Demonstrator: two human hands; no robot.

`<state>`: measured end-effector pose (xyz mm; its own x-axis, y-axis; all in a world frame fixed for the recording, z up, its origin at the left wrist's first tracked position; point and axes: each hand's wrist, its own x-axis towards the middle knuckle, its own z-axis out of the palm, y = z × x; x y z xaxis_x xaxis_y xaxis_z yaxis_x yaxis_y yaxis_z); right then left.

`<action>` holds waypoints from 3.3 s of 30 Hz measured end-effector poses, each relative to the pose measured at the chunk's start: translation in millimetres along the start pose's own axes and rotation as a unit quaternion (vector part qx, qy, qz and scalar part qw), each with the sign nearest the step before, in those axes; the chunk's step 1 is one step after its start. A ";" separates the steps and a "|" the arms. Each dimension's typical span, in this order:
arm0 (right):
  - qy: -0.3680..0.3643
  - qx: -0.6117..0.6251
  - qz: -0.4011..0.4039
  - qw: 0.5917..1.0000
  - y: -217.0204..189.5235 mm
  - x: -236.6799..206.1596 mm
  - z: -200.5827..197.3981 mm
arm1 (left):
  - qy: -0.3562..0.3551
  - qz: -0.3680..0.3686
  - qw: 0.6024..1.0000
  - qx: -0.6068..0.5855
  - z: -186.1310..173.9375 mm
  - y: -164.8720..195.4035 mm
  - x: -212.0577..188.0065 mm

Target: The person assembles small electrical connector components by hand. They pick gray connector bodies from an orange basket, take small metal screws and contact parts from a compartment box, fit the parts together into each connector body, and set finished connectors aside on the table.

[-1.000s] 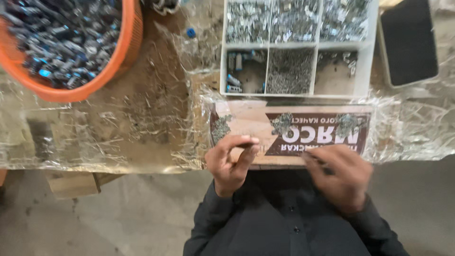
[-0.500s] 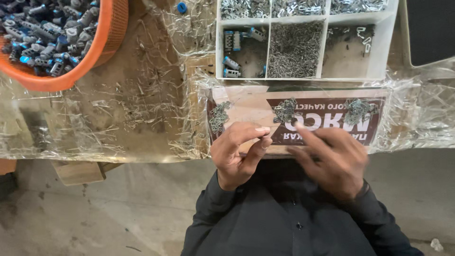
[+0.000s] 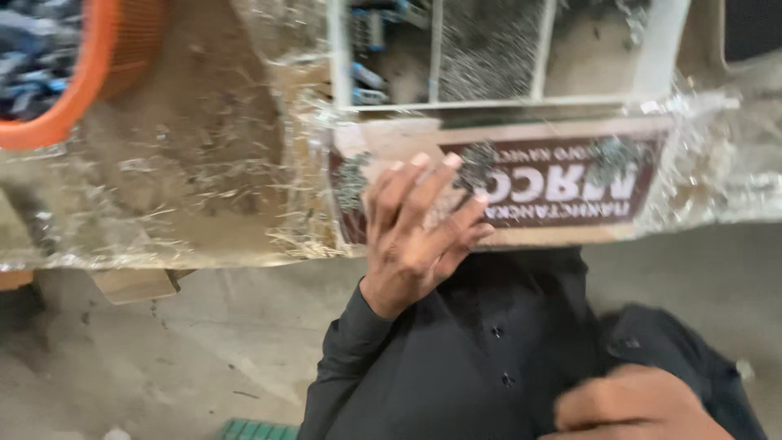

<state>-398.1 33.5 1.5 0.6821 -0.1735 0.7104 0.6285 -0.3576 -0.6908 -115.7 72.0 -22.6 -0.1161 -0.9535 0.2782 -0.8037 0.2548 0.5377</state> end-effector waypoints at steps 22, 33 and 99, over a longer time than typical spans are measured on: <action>0.368 -0.293 0.499 0.727 4.9 -40.6 33.0 | 0.013 0.026 0.996 0.088 24.9 -2.6 -18.8; 0.364 -0.286 0.498 0.734 27.4 -31.9 31.4 | 0.044 0.029 0.997 0.058 26.2 -8.2 -23.8; 0.169 -0.596 0.152 0.770 71.7 140.1 -99.5 | -0.041 0.089 0.992 0.079 -81.0 -52.9 162.4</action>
<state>-294.6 -107.7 64.8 0.4674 -0.5720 0.6741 -0.4678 -0.8070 -0.3604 -44.8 -83.2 58.7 -0.3062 -0.9072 0.2885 -0.8467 0.3981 0.3530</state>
